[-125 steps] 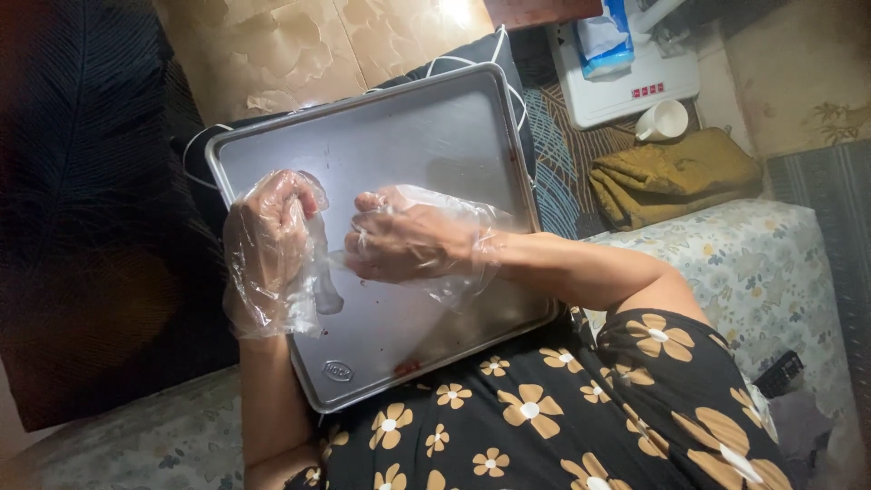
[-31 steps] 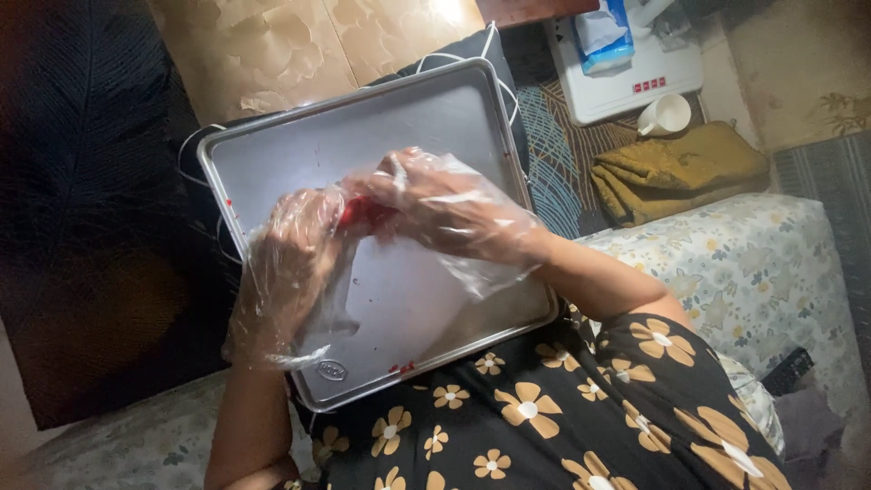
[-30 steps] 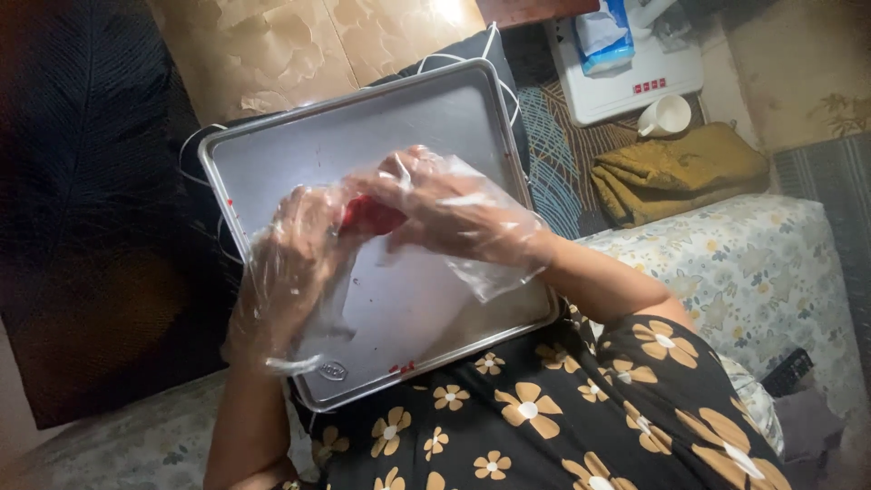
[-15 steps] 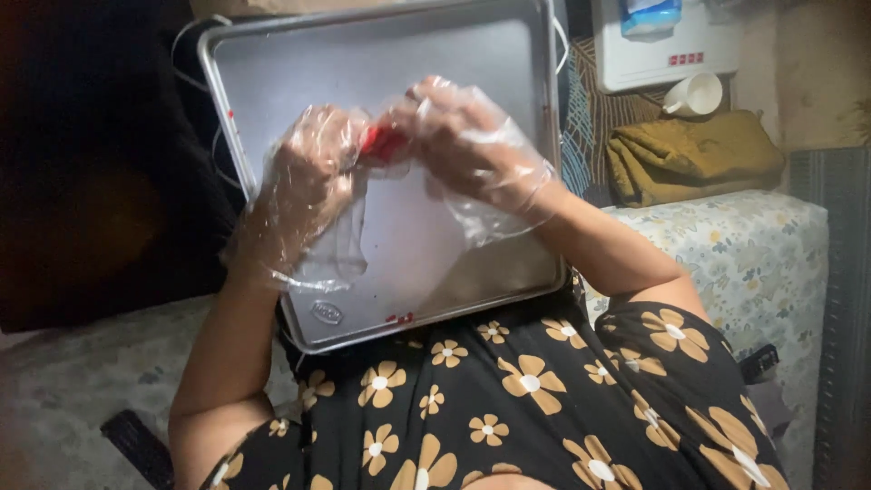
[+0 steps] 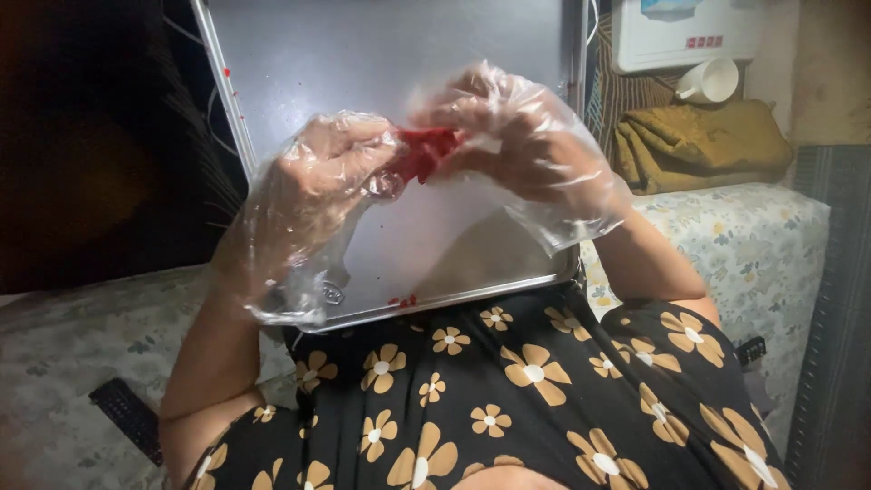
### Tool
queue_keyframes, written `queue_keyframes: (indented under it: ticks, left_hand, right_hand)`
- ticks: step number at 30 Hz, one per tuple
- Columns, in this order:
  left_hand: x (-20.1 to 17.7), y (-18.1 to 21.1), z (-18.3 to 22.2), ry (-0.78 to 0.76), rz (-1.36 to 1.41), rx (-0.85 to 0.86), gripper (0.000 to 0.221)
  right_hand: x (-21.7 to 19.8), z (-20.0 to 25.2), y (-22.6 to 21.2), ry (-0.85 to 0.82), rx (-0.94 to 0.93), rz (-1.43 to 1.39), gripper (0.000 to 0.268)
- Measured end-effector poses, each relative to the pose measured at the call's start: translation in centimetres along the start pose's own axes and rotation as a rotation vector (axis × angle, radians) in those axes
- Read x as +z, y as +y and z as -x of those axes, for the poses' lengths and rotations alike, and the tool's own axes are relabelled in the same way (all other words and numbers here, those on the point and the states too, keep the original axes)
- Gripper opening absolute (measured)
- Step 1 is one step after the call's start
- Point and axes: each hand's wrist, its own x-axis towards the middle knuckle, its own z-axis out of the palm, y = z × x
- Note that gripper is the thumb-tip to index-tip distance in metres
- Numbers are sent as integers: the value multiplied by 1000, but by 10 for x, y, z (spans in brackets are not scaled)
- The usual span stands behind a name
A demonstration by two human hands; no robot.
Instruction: Kneading and shaping a small piece of red dough on a metal tray while wearing plastic gloves.
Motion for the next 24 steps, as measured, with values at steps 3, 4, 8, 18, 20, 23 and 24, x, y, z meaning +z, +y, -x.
queue_keyframes:
  ticks: [3,4,8,18,20,23,24]
  left_hand:
    - [8,-12,13,-88,-429,57,43]
    - [6,-9,14,-135,-385,21,52]
    - [4,-6,6,-180,-222,-84,74]
    - [21,-2,-9,-103,-802,232,7]
    - [45,-16,0,147,-589,138,23]
    - [18,34,-30,183,-754,51,21]
    - [18,22,-24,185,-754,61,21]
  right_hand:
    - [6,-6,7,17,335,-173,50]
    - [9,-5,14,-129,310,190,48]
    - [22,14,45,-161,72,650,28]
    - [41,7,60,-38,-266,1218,24]
    - [43,10,68,79,-263,975,21]
    - [37,17,51,95,-131,972,26]
    - [32,20,48,103,-129,977,26]
